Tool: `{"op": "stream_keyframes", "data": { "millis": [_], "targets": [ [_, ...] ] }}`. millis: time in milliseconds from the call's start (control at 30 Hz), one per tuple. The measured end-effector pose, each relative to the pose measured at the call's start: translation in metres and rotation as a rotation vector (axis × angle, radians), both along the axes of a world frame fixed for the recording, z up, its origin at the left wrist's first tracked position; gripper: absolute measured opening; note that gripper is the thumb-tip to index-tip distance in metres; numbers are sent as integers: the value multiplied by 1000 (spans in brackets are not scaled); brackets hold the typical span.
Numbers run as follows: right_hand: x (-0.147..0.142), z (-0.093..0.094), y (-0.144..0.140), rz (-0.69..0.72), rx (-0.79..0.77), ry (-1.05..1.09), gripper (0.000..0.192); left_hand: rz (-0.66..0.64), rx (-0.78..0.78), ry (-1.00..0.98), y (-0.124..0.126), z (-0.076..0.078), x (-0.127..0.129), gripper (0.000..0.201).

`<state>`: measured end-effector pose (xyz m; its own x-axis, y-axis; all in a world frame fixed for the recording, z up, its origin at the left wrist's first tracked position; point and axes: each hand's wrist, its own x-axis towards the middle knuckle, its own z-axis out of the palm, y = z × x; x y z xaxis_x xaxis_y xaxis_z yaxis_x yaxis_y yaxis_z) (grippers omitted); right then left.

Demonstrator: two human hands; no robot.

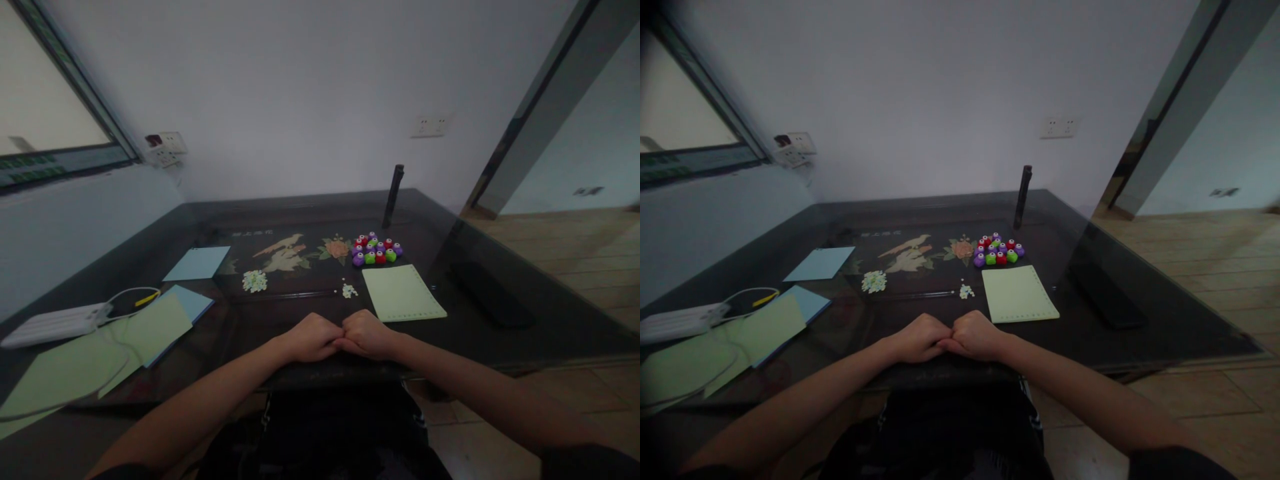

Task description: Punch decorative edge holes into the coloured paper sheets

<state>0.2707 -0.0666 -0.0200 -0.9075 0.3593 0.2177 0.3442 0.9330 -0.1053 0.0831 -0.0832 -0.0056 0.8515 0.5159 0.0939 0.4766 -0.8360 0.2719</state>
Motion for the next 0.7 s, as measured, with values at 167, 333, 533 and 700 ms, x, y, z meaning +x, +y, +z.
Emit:
{"op": "stream_keyframes", "data": {
  "millis": [167,333,533,700],
  "targets": [
    [1,-2,0,0,34,19,68,-9,-4,-27,1,-2,-1,28],
    [3,-3,2,32,68,73,65,-10,-20,-61,2,-2,0,34],
    [4,6,2,135,51,277,63,-50,73,-235,2,-4,1,41],
    [15,17,6,51,1,469,60,27,-23,-333,1,1,0,46]
  ]
}}
